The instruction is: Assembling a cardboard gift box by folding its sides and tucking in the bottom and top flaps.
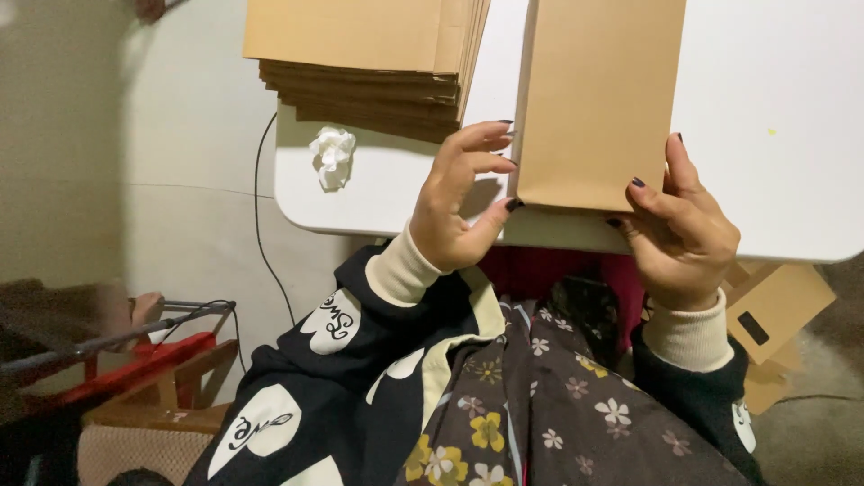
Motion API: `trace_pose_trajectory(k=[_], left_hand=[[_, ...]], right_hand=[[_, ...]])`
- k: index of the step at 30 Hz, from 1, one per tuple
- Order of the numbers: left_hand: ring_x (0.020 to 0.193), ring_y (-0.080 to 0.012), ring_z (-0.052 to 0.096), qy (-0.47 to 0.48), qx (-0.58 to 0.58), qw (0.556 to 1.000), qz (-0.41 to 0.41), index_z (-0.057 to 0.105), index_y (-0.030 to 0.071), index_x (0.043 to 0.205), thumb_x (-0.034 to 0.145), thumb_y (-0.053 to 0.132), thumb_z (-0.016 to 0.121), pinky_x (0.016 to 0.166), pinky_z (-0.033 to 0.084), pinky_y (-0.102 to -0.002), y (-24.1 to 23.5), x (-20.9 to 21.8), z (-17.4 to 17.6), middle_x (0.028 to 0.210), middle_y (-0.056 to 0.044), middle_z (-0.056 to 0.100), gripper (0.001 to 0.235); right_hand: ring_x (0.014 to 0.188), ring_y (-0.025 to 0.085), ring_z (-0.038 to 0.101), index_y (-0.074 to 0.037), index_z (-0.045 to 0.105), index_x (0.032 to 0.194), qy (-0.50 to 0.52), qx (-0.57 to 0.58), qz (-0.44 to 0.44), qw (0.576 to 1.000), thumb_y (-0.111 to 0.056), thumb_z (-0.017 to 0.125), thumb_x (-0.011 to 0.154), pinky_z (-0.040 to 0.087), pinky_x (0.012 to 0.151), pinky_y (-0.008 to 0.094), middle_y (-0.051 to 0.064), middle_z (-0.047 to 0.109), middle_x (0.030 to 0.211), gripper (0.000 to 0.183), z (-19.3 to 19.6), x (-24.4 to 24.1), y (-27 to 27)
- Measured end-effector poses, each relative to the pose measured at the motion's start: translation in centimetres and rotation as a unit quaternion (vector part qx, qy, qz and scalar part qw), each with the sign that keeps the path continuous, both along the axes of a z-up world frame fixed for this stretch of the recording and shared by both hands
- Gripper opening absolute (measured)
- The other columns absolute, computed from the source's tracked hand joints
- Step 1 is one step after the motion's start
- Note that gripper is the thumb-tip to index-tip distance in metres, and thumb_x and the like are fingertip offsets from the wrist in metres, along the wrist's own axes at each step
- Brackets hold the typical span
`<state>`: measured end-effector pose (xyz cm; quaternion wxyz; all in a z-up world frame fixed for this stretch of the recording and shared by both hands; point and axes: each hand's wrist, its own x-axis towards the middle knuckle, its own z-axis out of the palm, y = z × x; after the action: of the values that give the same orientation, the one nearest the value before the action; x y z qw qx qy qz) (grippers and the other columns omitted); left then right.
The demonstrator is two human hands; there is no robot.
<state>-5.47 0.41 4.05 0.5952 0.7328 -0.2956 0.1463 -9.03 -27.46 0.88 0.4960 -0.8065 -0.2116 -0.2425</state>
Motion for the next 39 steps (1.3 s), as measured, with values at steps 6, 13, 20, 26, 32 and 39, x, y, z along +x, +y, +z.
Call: trace_pose_trajectory(k=[6, 13, 20, 26, 32, 39], left_hand=[[0.128, -0.0367, 0.066, 0.018, 0.026, 0.998, -0.059, 0.067, 0.004, 0.119, 0.092, -0.021, 0.053, 0.106, 0.060, -0.042, 0.3, -0.3, -0.9, 0.150, -0.025, 0.049, 0.039], [0.139, -0.0442, 0.058, -0.022, 0.034, 0.998, -0.043, 0.065, 0.000, 0.112, 0.099, -0.017, 0.061, 0.115, 0.055, -0.044, -0.4, -0.2, -1.8, 0.149, -0.029, 0.047, 0.021], [0.116, -0.0329, 0.069, 0.055, -0.024, 0.998, 0.027, 0.060, 0.001, 0.113, 0.091, -0.009, 0.065, 0.097, 0.063, -0.036, 0.2, -1.3, 0.3, 0.135, -0.023, 0.057, 0.024], [0.134, -0.0361, 0.056, 0.048, 0.046, 0.985, 0.156, 0.072, 0.009, 0.091, 0.090, 0.005, 0.069, 0.105, 0.055, -0.047, -0.6, -3.2, -0.7, 0.144, -0.017, 0.054, 0.005], [0.135, -0.0339, 0.057, 0.084, 0.017, 0.983, 0.164, 0.070, 0.009, 0.087, 0.089, 0.002, 0.072, 0.112, 0.053, -0.045, -1.3, -3.1, -0.4, 0.144, -0.016, 0.058, 0.007], [0.138, -0.0297, 0.056, 0.202, -0.017, 0.964, 0.172, 0.071, 0.012, 0.079, 0.094, 0.014, 0.065, 0.121, 0.041, -0.044, -1.1, -2.0, 0.3, 0.139, -0.011, 0.065, 0.016]], right_hand=[[0.145, 0.058, 0.044, 0.020, 0.060, 0.112, -0.016, 0.033, 0.034, 0.999, 0.026, 0.068, 0.090, 0.047, 0.122, 0.066, 0.052, 0.047, 0.140, 0.024, 1.3, 0.0, 1.3], [0.129, 0.058, 0.061, 0.019, 0.062, 0.113, -0.015, -0.006, -0.028, 0.999, 0.025, 0.072, 0.089, 0.052, 0.111, 0.058, 0.051, 0.055, 0.135, 0.027, 2.0, -0.8, 2.7], [0.134, 0.059, 0.057, 0.018, 0.059, 0.119, -0.025, 0.010, 0.005, 1.000, 0.025, 0.065, 0.090, 0.050, 0.114, 0.060, 0.051, 0.052, 0.137, 0.030, 1.7, -0.7, 2.7], [0.136, 0.062, 0.055, 0.019, 0.059, 0.119, -0.027, 0.011, 0.004, 1.000, 0.022, 0.066, 0.092, 0.051, 0.115, 0.063, 0.046, 0.057, 0.131, 0.029, 1.8, -1.3, 3.5], [0.149, 0.049, 0.037, 0.005, 0.075, 0.106, -0.042, -0.136, -0.062, 0.988, -0.001, 0.076, 0.096, 0.030, 0.126, 0.064, 0.033, 0.048, 0.154, 0.012, 3.2, -1.6, 3.4], [0.142, 0.050, 0.047, 0.005, 0.066, 0.124, -0.037, -0.164, 0.033, 0.985, -0.005, 0.075, 0.098, 0.039, 0.121, 0.060, 0.030, 0.061, 0.142, 0.029, 3.7, 0.2, 4.8]])
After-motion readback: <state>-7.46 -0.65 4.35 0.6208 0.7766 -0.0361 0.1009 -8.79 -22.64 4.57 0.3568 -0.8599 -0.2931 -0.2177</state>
